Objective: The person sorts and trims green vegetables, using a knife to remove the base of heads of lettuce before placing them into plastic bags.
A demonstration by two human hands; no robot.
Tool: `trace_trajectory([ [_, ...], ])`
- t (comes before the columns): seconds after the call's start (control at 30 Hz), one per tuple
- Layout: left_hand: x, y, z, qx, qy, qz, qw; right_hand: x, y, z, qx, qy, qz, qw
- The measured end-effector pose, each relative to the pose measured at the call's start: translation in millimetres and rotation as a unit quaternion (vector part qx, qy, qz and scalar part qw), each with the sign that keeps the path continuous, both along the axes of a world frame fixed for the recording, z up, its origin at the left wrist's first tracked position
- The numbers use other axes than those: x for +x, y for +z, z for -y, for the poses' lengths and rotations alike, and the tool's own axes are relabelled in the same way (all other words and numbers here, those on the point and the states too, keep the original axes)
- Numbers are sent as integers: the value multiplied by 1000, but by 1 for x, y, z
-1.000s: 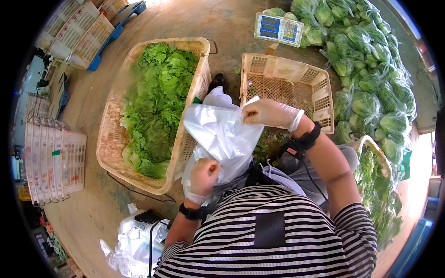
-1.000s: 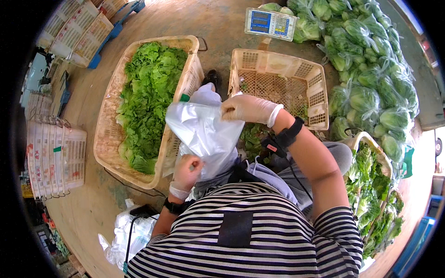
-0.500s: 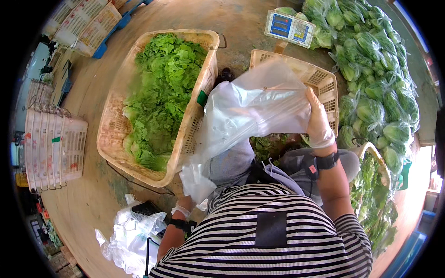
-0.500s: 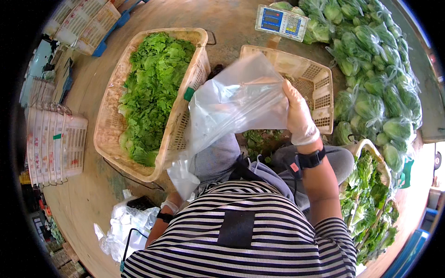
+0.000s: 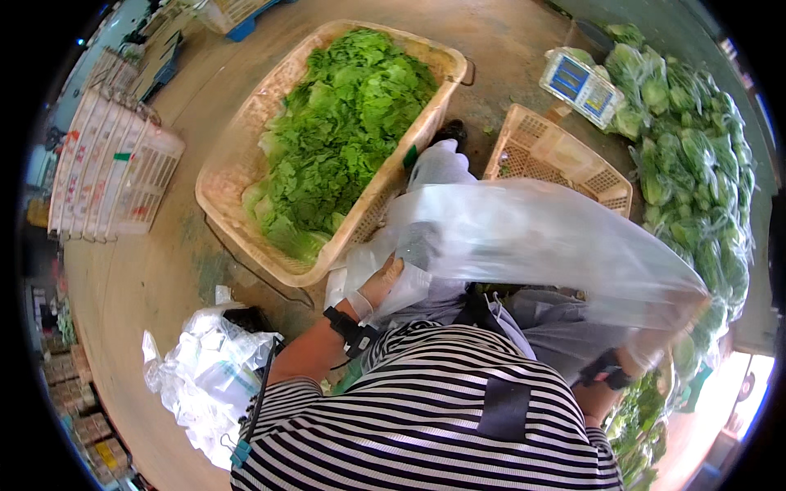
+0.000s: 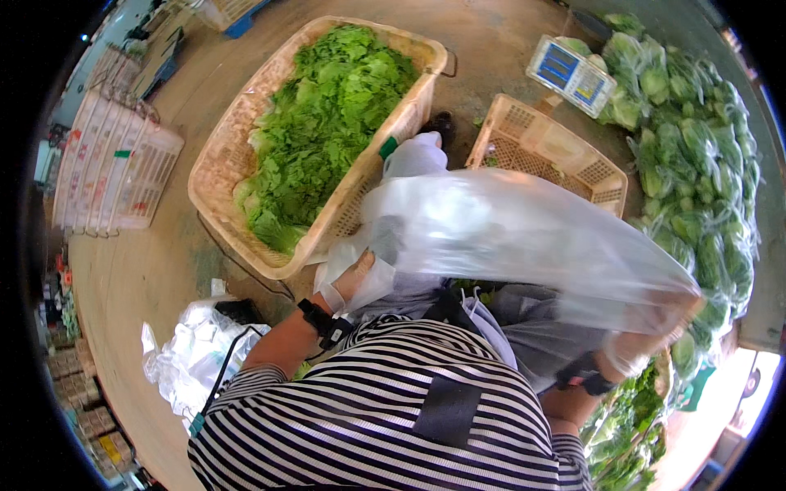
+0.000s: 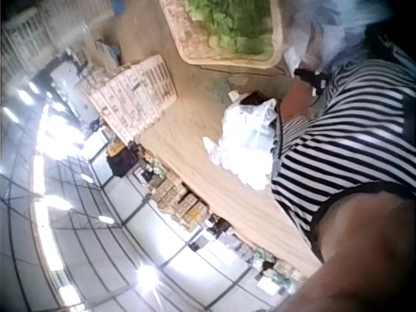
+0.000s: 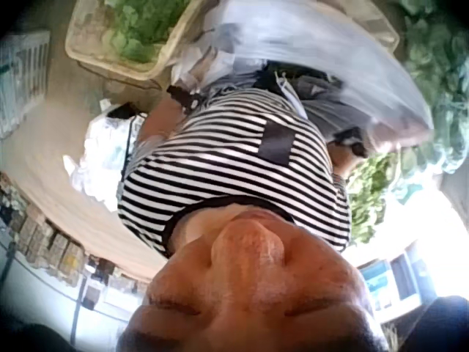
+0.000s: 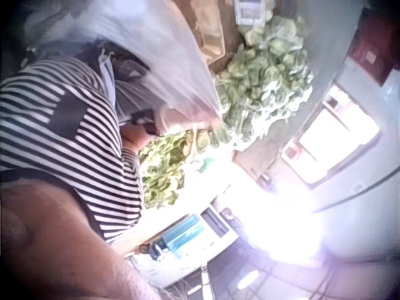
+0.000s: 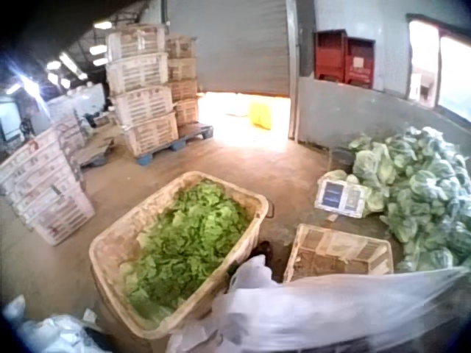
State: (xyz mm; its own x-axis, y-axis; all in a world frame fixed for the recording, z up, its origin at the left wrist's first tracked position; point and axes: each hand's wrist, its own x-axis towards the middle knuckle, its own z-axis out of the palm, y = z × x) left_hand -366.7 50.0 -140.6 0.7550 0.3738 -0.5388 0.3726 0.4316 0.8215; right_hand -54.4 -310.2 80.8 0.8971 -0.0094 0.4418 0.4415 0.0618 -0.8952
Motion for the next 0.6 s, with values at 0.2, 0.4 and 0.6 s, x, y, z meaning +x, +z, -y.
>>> trace_trajectory([
  [0.2,78,191,-6,480,83,215,846,-16,56,23,-181,2,224,958],
  [0.4,204,197,49,431,-200,453,755,-13,38,39,-433,71,189,879],
  [0.6,218,154,139,-21,-483,391,783,14,102,14,-173,262,-137,940],
])
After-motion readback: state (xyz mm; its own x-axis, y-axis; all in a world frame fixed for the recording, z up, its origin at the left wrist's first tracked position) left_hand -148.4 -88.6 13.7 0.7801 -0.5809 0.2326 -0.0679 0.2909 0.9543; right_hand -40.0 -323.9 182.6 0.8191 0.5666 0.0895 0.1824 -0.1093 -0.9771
